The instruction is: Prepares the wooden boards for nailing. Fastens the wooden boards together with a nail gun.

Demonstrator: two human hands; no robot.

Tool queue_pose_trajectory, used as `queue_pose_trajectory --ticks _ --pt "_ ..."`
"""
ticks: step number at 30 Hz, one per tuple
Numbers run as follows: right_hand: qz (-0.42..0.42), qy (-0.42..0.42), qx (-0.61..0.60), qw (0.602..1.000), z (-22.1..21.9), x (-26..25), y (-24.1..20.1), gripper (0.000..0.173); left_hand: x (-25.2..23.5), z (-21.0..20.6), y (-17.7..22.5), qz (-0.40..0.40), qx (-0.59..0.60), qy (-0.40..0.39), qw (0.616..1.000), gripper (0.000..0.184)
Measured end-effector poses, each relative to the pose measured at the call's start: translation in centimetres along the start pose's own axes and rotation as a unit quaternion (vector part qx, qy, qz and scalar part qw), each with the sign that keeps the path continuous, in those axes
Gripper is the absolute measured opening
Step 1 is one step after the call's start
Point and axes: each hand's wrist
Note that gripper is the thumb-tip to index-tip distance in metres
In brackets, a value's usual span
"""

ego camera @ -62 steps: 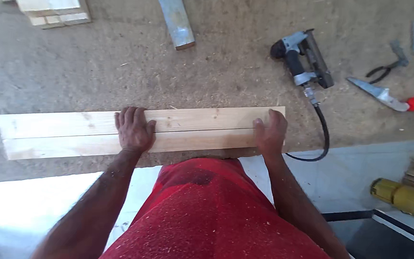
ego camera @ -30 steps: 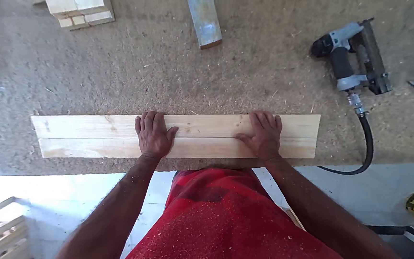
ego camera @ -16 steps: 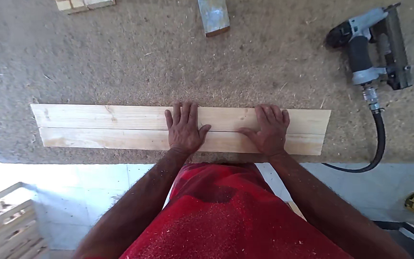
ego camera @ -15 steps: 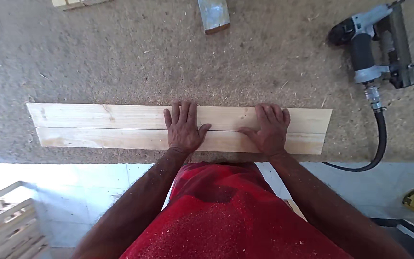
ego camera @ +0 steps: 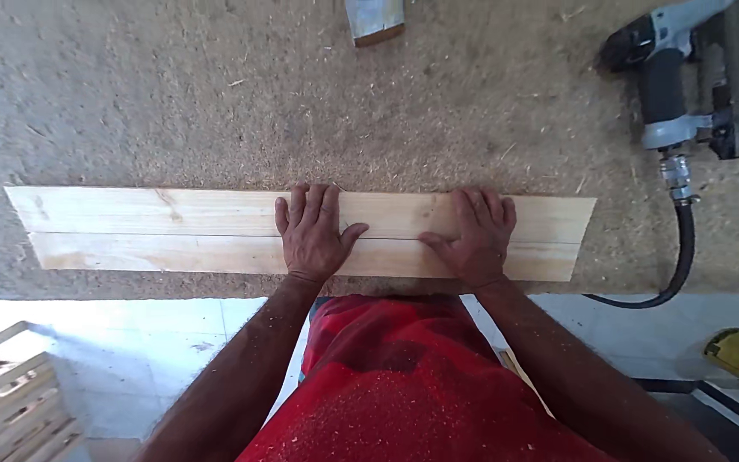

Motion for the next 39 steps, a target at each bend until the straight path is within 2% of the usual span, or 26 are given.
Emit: queue_pose_trajectory --ticks 2,5,8,10,11,13,15,17,22,26,28,30,33,36,39 --pt "-0.001 -0.019 -0.029 0.999 0.8 0.0 0.0 0.092 0.3 0.4 -0.2 -0.004 0.004 -0.014 1.000 0.083" --pt "-0.022 -0.006 -0.033 0.999 5.6 -3.5 3.5 0.081 0.0 0.0 0.5 -0.010 0.016 -0.001 1.000 0.085" --pt "-0.136 0.059 0.017 0.989 10.6 -10.0 9.0 0.083 0.4 0.3 -0.3 -0.003 0.009 0.002 1.000 0.085" --pt "-0.214 0.084 0.027 0.973 11.7 -14.1 12.9 0.083 0.3 1.2 -0.2 0.003 0.006 -0.049 0.999 0.084" --pt "-0.240 0.076 0.037 0.967 12.5 -15.5 15.0 0.081 0.0 1.3 0.3 0.002 0.015 -0.065 0.998 0.084" --pt "-0.259 0.010 0.035 0.965 13.0 -16.6 18.2 0.074 0.1 1.2 0.4 0.006 0.030 -0.062 0.998 0.085" --pt "-0.249 -0.061 0.014 0.966 12.6 -16.8 19.8 0.067 0.3 0.9 0.1 0.012 0.039 -0.047 0.998 0.088" --pt "-0.246 -0.079 0.022 0.966 12.0 -16.3 20.4 0.070 0.4 0.9 0.0 0.011 0.052 -0.043 0.998 0.089" --pt "-0.336 -0.079 0.071 0.936 11.9 -15.6 18.6 0.085 0.4 0.5 0.0 0.010 0.057 -0.032 0.998 0.092" --pt "-0.315 -0.154 0.057 0.935 12.9 -14.9 18.4 0.096 0.4 0.7 0.4 0.015 0.021 -0.028 0.999 0.088" --pt "-0.314 -0.175 0.047 0.932 12.8 -14.9 19.0 0.089 0.4 0.5 0.1 0.010 0.014 -0.010 1.000 0.087" --pt "-0.319 -0.184 0.044 0.929 14.1 -14.7 18.2 0.074 0.4 0.2 0.1 0.008 0.012 -0.004 1.000 0.086" --pt "-0.293 -0.176 -0.018 0.939 18.1 -12.0 13.2 0.055 0.3 0.0 0.1 0.005 0.011 0.015 1.000 0.085" --pt "-0.194 -0.207 -0.115 0.952 20.7 -6.8 5.0 0.061 0.5 -0.1 0.1 -0.001 0.016 0.039 0.999 0.083" --pt "-0.089 -0.301 -0.159 0.936 19.4 -3.6 -3.7 0.034 0.6 -0.1 0.1 -0.001 0.025 0.053 0.998 0.083"
Point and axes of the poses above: each hand's wrist, its own x-axis away from the middle knuckle, its own z-axis out of the back of the hand, y = z × x, and after that the axes turned 5 degrees about z, right-handed
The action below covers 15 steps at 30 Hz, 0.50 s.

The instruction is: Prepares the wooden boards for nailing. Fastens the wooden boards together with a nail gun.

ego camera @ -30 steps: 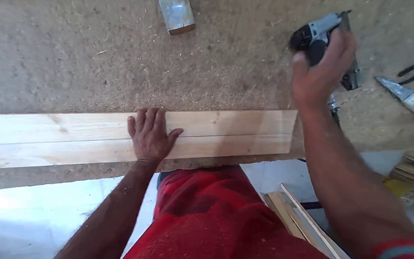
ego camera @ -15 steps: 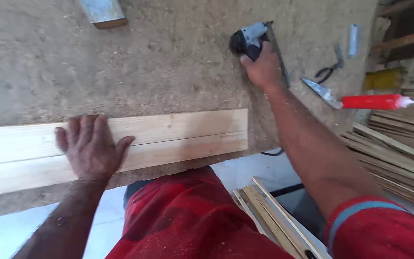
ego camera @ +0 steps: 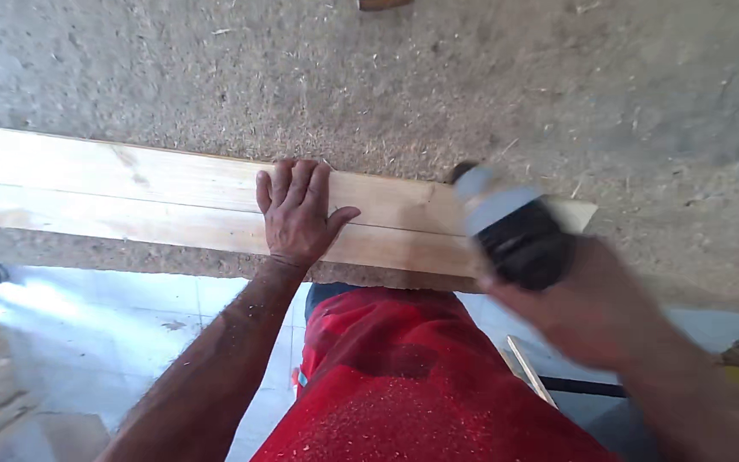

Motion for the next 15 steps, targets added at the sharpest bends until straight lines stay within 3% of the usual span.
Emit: queue_pose_trajectory --ticks 3,5,15 --pt "-0.026 -0.174 0.001 0.984 -4.9 -1.2 -3.2 0.035 0.0 -0.1 -0.1 -0.004 0.002 0.001 1.000 0.082" --pt "-0.033 -0.232 0.030 0.972 -6.9 -2.1 -3.9 0.039 0.0 -0.1 -0.1 -0.004 0.004 0.001 1.000 0.081" --pt "-0.037 -0.282 0.058 0.957 -8.6 -4.9 -4.7 0.043 -0.1 -0.1 -0.2 -0.007 0.012 0.003 1.000 0.081"
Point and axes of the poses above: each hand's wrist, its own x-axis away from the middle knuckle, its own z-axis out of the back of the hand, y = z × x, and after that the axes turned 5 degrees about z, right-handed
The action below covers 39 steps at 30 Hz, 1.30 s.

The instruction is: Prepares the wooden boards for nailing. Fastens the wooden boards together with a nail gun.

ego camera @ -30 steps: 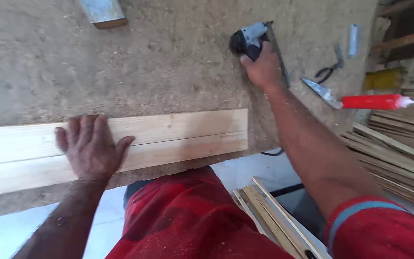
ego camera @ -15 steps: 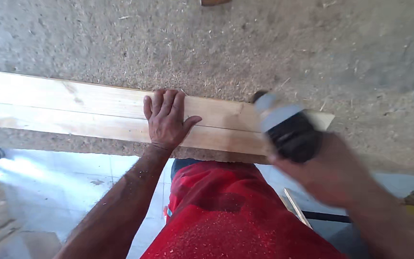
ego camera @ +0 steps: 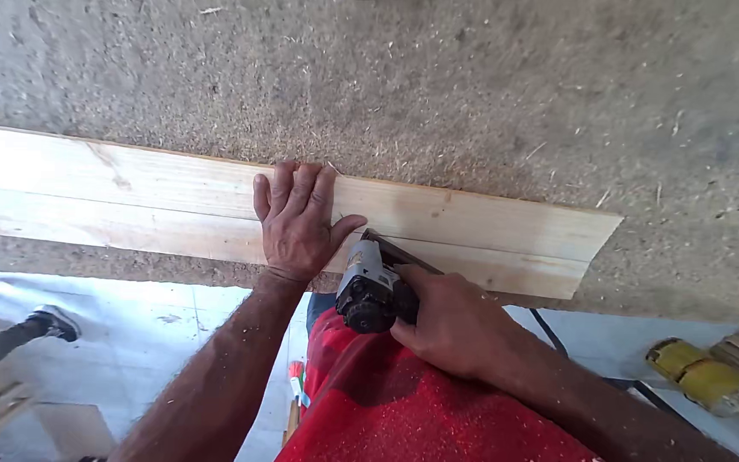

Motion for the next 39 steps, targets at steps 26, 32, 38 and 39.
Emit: queue_pose_trajectory --ticks 26,32,38,39 --pt "-0.066 -0.016 -0.011 0.998 0.9 2.8 4.2 0.049 -0.1 0.2 0.0 0.001 0.006 -0.029 1.000 0.080" --pt "-0.075 -0.009 -0.010 0.997 1.0 4.0 6.6 0.046 -0.2 0.5 0.3 0.002 0.004 -0.035 0.999 0.079" --pt "-0.069 -0.025 0.001 0.997 2.2 5.4 10.2 0.049 -0.3 0.6 0.5 0.011 0.013 -0.056 0.998 0.081" --pt "-0.064 -0.027 0.003 0.998 2.4 5.5 10.4 0.049 -0.2 0.5 0.5 0.013 0.017 -0.055 0.998 0.082"
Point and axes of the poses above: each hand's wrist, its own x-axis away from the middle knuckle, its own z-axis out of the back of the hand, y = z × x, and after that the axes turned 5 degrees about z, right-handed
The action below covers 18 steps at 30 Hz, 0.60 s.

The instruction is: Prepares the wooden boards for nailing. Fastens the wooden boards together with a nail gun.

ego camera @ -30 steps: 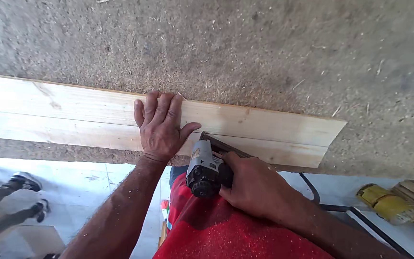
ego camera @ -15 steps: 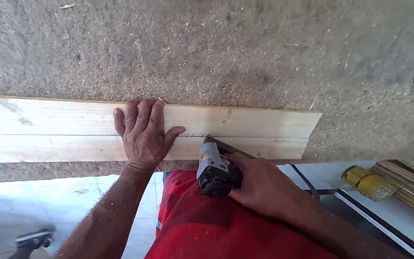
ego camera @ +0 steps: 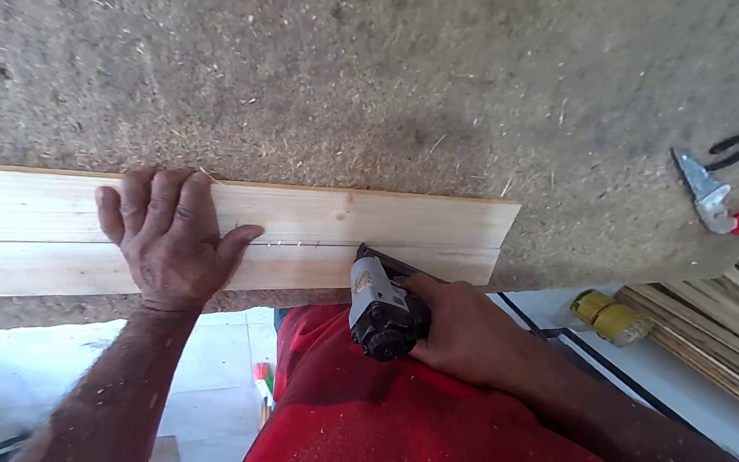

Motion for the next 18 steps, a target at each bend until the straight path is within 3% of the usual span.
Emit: queue_pose_trajectory --ticks 6,18 --pt "0.045 0.003 -0.014 0.999 0.2 0.0 1.4 0.055 -0.2 -0.2 -0.1 -0.003 0.002 0.002 1.000 0.084" --pt "-0.006 -0.032 -0.015 0.999 1.3 2.1 6.6 0.055 0.5 -1.6 -2.3 0.012 -0.020 -0.028 0.999 0.083"
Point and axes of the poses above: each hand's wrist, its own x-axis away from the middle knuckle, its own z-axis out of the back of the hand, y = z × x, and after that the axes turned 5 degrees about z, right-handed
